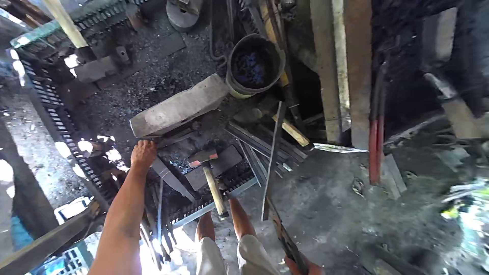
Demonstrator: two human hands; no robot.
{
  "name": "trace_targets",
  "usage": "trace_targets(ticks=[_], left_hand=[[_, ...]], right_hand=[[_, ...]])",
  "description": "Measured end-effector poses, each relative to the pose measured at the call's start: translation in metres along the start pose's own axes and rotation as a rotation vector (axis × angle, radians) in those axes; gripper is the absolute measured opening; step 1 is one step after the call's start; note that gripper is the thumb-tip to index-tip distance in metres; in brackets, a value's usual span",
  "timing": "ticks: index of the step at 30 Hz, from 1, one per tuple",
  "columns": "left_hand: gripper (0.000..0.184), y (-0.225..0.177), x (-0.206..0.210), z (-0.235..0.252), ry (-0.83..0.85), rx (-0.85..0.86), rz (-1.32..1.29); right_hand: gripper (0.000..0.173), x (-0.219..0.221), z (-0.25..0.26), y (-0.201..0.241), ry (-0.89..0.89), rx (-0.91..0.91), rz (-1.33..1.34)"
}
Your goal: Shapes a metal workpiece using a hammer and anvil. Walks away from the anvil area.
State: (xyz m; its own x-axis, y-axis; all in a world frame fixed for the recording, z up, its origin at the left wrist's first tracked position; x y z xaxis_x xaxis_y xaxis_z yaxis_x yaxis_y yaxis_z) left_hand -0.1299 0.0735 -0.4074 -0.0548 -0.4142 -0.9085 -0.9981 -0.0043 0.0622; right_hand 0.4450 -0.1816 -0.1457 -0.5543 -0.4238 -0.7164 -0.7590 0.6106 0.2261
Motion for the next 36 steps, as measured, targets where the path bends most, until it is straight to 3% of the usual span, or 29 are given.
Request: trace_targets(ticks=[4,9,12,15,17,25,32,36], left_hand=[[0.054,-0.008,-0.012,-0.016,0.134,-0.094,-0.078],[0.049,-0.056,-0.057,-0.104,0.212,-0.513,-0.661],[0.056,-0.113,-0.055,-0.176,0.264,-0.772,-1.187],[0.035,-0.192,-0.082,-0.221,0.248,-0.890,-1.758],[0.032,-0.229,-0.103,-0.232,0.211,-0.925,-1.920],[0.042,-0.277,-0.148,-0.235,0.163,-0.969,-2.199],[0.031,-0.300,-0.143,-0.246,0.127,-0.998,-2.052],[0.031,-0.289,-0.153,-0.266,0.114,-1.005,-2.007]], right_hand=[[0.039,0.000,0.001,0.021,0.009,-0.053,-0.033],[0.045,-0.002,0.005,0.041,0.095,-0.102,-0.099],[0.047,0.002,0.007,0.042,0.150,-0.149,-0.149],[0.048,0.007,0.011,0.039,0.216,-0.178,-0.162],[0.047,0.007,0.007,0.031,0.254,-0.213,-0.173],[0.050,-0.020,0.011,-0.007,0.379,-0.329,-0.233],[0.047,-0.045,0.015,-0.029,0.512,-0.391,-0.234],[0.051,-0.067,0.013,-0.078,0.453,-0.245,-0.294]])
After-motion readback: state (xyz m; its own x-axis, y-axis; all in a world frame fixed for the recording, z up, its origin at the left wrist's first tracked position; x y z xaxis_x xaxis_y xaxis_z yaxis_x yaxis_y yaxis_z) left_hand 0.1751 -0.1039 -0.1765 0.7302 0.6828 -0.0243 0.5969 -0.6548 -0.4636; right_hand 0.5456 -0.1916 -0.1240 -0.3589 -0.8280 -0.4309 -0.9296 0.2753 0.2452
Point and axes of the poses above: each hand's wrist, its own z-axis towards the middle knuckle, its own x-axis out of the palm, y = z × x, the point moved 7 cm from there along z, towards the middle knuckle, and after that the axes turned 14 degrees about -y, right-handed, at the moved point
